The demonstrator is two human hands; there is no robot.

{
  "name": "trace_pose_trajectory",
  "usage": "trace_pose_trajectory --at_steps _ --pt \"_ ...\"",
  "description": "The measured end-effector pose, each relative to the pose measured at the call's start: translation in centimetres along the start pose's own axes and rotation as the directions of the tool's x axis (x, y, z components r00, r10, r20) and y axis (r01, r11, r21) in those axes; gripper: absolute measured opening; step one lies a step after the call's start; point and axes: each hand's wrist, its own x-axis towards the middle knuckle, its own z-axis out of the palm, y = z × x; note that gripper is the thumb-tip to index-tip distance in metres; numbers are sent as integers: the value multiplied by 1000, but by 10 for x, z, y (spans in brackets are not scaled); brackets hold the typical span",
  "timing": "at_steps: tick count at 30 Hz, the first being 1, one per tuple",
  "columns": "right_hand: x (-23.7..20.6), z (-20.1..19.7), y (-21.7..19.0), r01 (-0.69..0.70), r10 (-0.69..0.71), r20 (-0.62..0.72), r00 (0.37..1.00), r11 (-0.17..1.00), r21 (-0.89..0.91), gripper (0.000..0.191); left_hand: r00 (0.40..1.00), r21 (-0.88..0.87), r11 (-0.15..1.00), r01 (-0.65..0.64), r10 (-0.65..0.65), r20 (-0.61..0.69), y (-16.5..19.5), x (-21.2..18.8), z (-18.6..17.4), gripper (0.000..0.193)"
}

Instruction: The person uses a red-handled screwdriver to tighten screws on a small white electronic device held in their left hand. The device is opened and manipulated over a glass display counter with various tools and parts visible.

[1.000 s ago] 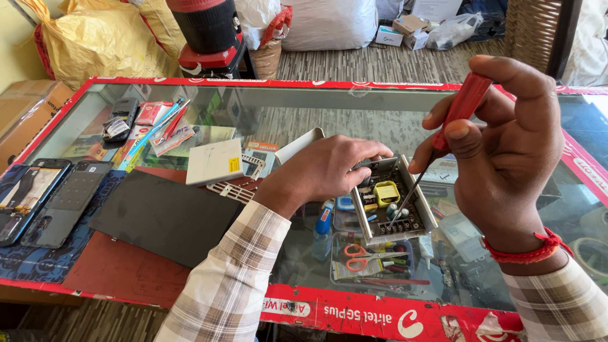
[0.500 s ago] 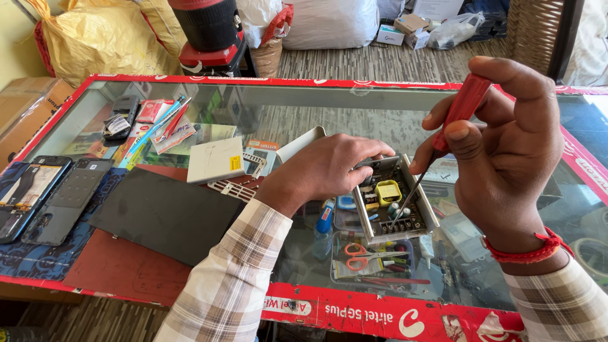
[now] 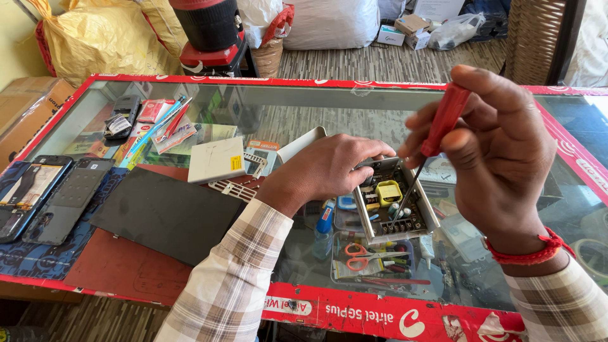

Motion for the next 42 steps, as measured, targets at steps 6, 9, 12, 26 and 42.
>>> trace_pose_trajectory --at_steps 6,9,12,26,42 --pt "-2 -5 4 0 3 -27 1000 995 98 48 1000 -1 1000 -21 21 -16 -1 0 1 41" --pt "-2 -4 6 35 -33 -43 999 997 64 57 1000 -17 1000 -3 3 -6 -2 0 2 41" --pt "-2 -2 4 -4 10 -53 999 994 107 52 999 -2 1000 -29 29 -17 -2 0 2 41" --pt "-2 -5 2 -85 99 -64 993 977 194 47 999 -2 1000 -27 27 -27 -2 0 2 41" --pt "-3 -4 6 -156 172 -78 982 972 173 51 999 5 999 -39 40 -32 -2 0 2 40"
